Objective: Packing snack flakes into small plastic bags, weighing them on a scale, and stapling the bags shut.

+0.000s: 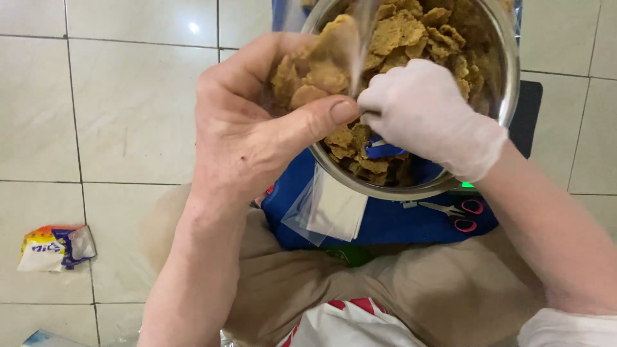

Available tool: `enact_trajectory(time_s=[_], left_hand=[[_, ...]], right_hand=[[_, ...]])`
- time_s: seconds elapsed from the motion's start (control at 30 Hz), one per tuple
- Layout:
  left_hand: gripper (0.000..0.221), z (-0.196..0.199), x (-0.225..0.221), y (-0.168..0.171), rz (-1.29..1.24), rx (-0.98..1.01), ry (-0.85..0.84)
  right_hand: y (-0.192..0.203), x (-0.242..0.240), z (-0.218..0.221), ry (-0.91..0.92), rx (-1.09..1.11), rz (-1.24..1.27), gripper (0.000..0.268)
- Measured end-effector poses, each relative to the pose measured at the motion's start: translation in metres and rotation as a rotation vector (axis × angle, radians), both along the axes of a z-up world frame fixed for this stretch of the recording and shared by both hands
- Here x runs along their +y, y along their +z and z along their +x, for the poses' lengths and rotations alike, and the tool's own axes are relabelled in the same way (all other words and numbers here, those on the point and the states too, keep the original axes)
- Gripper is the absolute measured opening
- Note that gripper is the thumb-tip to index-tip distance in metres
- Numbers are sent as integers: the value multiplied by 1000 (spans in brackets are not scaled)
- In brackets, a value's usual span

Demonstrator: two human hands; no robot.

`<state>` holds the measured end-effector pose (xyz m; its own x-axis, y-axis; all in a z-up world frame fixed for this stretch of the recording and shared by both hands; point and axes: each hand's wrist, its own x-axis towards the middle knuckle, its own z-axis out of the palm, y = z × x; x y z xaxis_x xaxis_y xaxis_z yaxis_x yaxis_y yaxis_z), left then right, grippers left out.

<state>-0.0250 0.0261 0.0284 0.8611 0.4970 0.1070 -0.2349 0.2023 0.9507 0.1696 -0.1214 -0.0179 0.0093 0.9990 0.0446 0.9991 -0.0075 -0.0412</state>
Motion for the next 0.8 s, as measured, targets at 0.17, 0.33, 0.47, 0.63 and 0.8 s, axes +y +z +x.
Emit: enact_trajectory(time_s=[0.17,0.33,0.47,0.63,0.8], left_hand=[[42,1,1,-2,14,-15,0],[42,1,5,-1,69,-22,11],[41,1,4,3,32,1,-4],[40,4,4,-3,17,-39,-37],[40,7,0,-8,-59,-38,-42]], right_hand=[[-36,14,-2,-43,-110,-258,28],[-33,18,-1,-149,-56,-281,34],[-16,7,4,-122,48,-166,29],[20,0,-1,-128,382,-36,15],[14,-17,10,-183,321,-13,8]])
